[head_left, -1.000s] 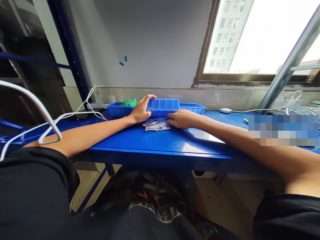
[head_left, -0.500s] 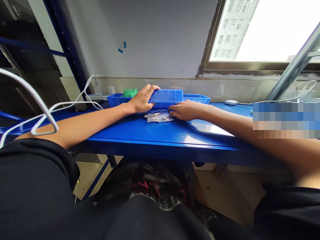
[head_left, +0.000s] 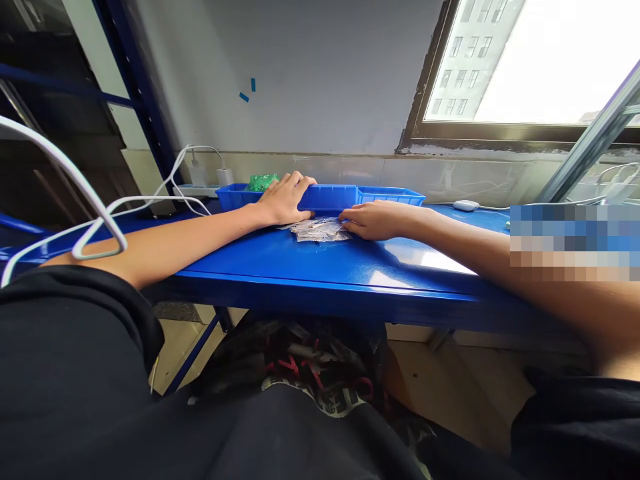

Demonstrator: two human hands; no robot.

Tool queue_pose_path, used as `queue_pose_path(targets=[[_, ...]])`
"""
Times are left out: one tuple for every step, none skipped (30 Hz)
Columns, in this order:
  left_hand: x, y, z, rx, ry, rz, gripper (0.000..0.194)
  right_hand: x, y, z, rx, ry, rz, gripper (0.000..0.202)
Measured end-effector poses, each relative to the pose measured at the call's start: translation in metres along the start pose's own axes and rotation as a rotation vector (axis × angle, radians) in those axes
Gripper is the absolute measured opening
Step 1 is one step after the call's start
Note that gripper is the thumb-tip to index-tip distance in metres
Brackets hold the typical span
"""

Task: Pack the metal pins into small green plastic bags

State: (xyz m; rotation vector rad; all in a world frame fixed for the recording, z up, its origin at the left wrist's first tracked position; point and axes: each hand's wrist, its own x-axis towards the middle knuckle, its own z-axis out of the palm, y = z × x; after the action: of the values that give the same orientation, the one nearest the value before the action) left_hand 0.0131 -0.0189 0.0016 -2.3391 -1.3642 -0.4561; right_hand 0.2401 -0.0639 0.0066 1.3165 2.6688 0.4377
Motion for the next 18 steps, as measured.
queue_pose_path(targets=[[0.0, 0.001, 0.003, 0.003, -0.017, 0.012, 0.07, 0.0, 0.001, 0.0, -0.005, 0.001, -0.002, 0.042], [0.001, 0.001, 0.004, 0.002, -0.033, 0.018, 0.069, 0.001, 0.002, 0.001, -0.009, 0.004, -0.005, 0.042], [0.001, 0.002, 0.005, 0.0, -0.049, 0.025, 0.066, 0.002, 0.003, 0.002, -0.011, 0.006, -0.01, 0.043], [0.002, 0.002, 0.006, 0.002, -0.065, 0.036, 0.063, 0.002, 0.003, 0.003, -0.009, 0.007, -0.014, 0.043], [0.002, 0.002, 0.005, 0.008, -0.081, 0.05, 0.06, 0.003, 0.004, 0.005, -0.003, 0.01, -0.017, 0.043], [0.002, 0.001, 0.005, 0.018, -0.093, 0.066, 0.057, 0.004, 0.004, 0.006, 0.004, 0.015, -0.018, 0.044], [0.002, 0.001, 0.004, 0.03, -0.102, 0.082, 0.056, 0.004, 0.004, 0.007, 0.009, 0.024, -0.019, 0.043], [0.002, 0.001, 0.003, 0.041, -0.107, 0.094, 0.056, 0.004, 0.004, 0.007, 0.009, 0.039, -0.023, 0.043], [0.002, 0.001, 0.003, 0.051, -0.109, 0.101, 0.056, 0.004, 0.004, 0.007, 0.004, 0.068, -0.024, 0.042], [0.002, 0.001, 0.002, 0.058, -0.111, 0.106, 0.057, 0.004, 0.005, 0.006, -0.005, 0.116, -0.015, 0.04], [0.002, 0.001, 0.002, 0.062, -0.113, 0.109, 0.057, 0.003, 0.006, 0.005, -0.017, 0.182, 0.004, 0.039], [0.002, 0.001, 0.002, 0.064, -0.114, 0.112, 0.058, 0.002, 0.009, 0.003, -0.028, 0.261, 0.033, 0.038], [0.002, 0.001, 0.002, 0.064, -0.116, 0.115, 0.058, 0.001, 0.014, 0.002, -0.037, 0.345, 0.072, 0.038], [0.002, 0.001, 0.002, 0.063, -0.118, 0.118, 0.058, 0.0, 0.02, 0.001, -0.042, 0.422, 0.116, 0.039], [0.002, 0.001, 0.002, 0.061, -0.119, 0.122, 0.057, -0.001, 0.027, 0.0, -0.045, 0.481, 0.155, 0.04], [0.002, 0.001, 0.002, 0.061, -0.119, 0.124, 0.057, -0.001, 0.035, 0.001, -0.043, 0.512, 0.195, 0.041], [0.002, 0.001, 0.002, 0.062, -0.119, 0.126, 0.056, -0.001, 0.044, 0.002, -0.04, 0.515, 0.234, 0.042], [0.002, 0.001, 0.003, 0.065, -0.118, 0.125, 0.056, -0.001, 0.052, 0.005, -0.044, 0.497, 0.276, 0.043]])
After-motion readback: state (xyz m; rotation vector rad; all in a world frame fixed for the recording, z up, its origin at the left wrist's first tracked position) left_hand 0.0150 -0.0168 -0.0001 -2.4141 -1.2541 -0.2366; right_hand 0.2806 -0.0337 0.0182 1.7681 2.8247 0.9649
